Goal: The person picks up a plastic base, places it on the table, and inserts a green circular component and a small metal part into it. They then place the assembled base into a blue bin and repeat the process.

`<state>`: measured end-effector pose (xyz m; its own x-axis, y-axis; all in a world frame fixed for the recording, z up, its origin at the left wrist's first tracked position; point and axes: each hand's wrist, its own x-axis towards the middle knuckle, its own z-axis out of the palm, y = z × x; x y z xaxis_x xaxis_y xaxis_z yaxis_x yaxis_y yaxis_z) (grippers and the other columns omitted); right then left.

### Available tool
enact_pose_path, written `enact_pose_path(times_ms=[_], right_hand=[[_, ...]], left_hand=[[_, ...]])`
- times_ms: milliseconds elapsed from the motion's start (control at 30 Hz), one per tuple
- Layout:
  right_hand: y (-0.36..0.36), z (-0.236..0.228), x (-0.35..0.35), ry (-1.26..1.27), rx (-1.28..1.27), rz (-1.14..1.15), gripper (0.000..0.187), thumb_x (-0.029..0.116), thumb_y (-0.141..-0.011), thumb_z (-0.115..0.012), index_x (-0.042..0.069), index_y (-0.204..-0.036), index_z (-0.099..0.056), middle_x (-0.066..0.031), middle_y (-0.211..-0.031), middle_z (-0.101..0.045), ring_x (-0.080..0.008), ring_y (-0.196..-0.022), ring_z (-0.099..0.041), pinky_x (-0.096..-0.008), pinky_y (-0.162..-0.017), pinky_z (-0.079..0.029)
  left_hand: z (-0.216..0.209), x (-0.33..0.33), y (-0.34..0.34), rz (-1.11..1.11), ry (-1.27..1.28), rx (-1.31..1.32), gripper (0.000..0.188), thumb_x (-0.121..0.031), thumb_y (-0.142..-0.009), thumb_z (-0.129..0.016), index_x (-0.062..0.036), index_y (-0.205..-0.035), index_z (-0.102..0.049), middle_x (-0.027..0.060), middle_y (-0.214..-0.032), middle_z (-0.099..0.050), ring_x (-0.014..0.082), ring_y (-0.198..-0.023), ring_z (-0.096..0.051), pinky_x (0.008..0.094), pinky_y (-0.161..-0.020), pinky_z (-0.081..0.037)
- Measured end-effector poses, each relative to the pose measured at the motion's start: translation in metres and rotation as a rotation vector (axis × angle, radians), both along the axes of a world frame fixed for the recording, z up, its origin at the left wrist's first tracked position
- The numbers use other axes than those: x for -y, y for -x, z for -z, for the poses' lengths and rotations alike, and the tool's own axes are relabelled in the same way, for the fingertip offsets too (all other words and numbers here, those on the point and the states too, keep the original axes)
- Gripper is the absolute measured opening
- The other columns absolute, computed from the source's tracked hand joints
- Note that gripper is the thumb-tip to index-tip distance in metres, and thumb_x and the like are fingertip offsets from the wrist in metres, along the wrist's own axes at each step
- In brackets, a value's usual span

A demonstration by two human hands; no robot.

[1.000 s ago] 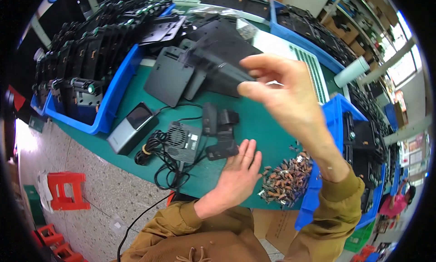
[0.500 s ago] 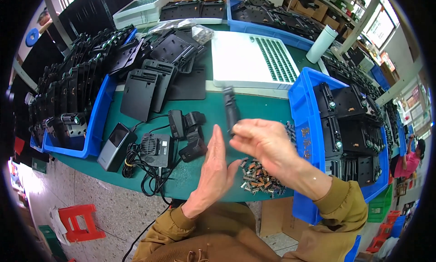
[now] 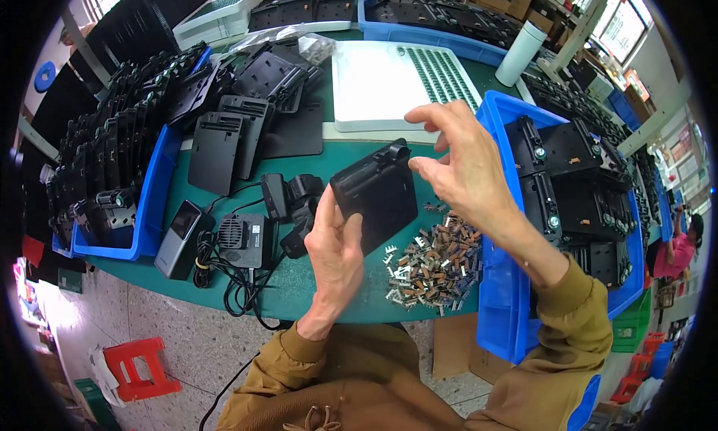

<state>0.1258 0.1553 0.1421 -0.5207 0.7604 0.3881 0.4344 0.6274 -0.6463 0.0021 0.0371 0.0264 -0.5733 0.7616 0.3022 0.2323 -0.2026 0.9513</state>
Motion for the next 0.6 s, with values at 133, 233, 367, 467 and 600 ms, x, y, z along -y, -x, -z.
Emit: enact_pose_path(times_ms=[133,233,367,467,600], right_hand=[[-0.007,-0.001,-0.023,0.016,0.25,-0.176,0.045,0.006,-0.068,-0.074,0.002,-0.111,-0.065,-0.0122,-0.108,-0.06,-0.0185,-0.07,-0.058,-0.031,-0.064,-0.051],[-0.005,0.004,-0.026,0.241,0.333,-0.229,0.044,0.008,-0.068,-0.073,0.002,-0.111,-0.065,-0.0151,-0.1,-0.064,-0.0255,-0.073,-0.062,-0.0364,-0.069,-0.051],[-0.003,0.021,-0.051,0.046,0.355,-0.351,0.045,0.008,-0.069,-0.073,0.002,-0.113,-0.064,-0.0108,-0.086,-0.063,-0.0149,-0.072,-0.059,-0.0291,-0.063,-0.047],[0.011,0.014,-0.072,0.207,0.43,-0.295,0.038,0.009,-0.073,-0.071,0.0,-0.109,-0.064,-0.0086,-0.072,-0.062,-0.0154,-0.056,-0.058,-0.0301,-0.053,-0.046],[0.019,0.032,-0.095,0.371,0.469,-0.216,0.037,0.013,-0.076,-0.07,-0.001,-0.109,-0.063,-0.0083,-0.07,-0.061,-0.0142,-0.055,-0.059,-0.0285,-0.051,-0.049]], left_hand=[[0.0,-0.001,-0.001,0.055,-0.009,0.049,0.054,0.009,-0.086,-0.055,0.0045,-0.138,-0.042,0.0224,-0.11,-0.066,0.0259,-0.094,-0.068,0.0315,-0.08,-0.052],[-0.001,-0.001,-0.003,0.098,-0.021,0.103,0.054,0.009,-0.087,-0.054,0.0058,-0.139,-0.041,0.0243,-0.117,-0.063,0.0265,-0.102,-0.067,0.0316,-0.085,-0.051],[0.0,-0.002,-0.008,0.015,-0.071,0.005,0.059,0.009,-0.088,-0.056,0.0038,-0.144,-0.037,0.0197,-0.129,-0.058,0.014,-0.099,-0.059,0.0275,-0.089,-0.048],[-0.007,0.0,-0.004,-0.17,-0.179,-0.422,0.062,0.007,-0.085,-0.058,0.0061,-0.143,-0.037,0.0284,-0.148,-0.036,0.0331,-0.129,-0.048,0.0409,-0.106,-0.039],[0.0,0.007,-0.003,0.119,-0.071,-0.576,0.066,0.01,-0.077,-0.06,0.0077,-0.139,-0.041,0.0288,-0.149,-0.032,0.0438,-0.139,-0.031,0.0475,-0.112,-0.03]])
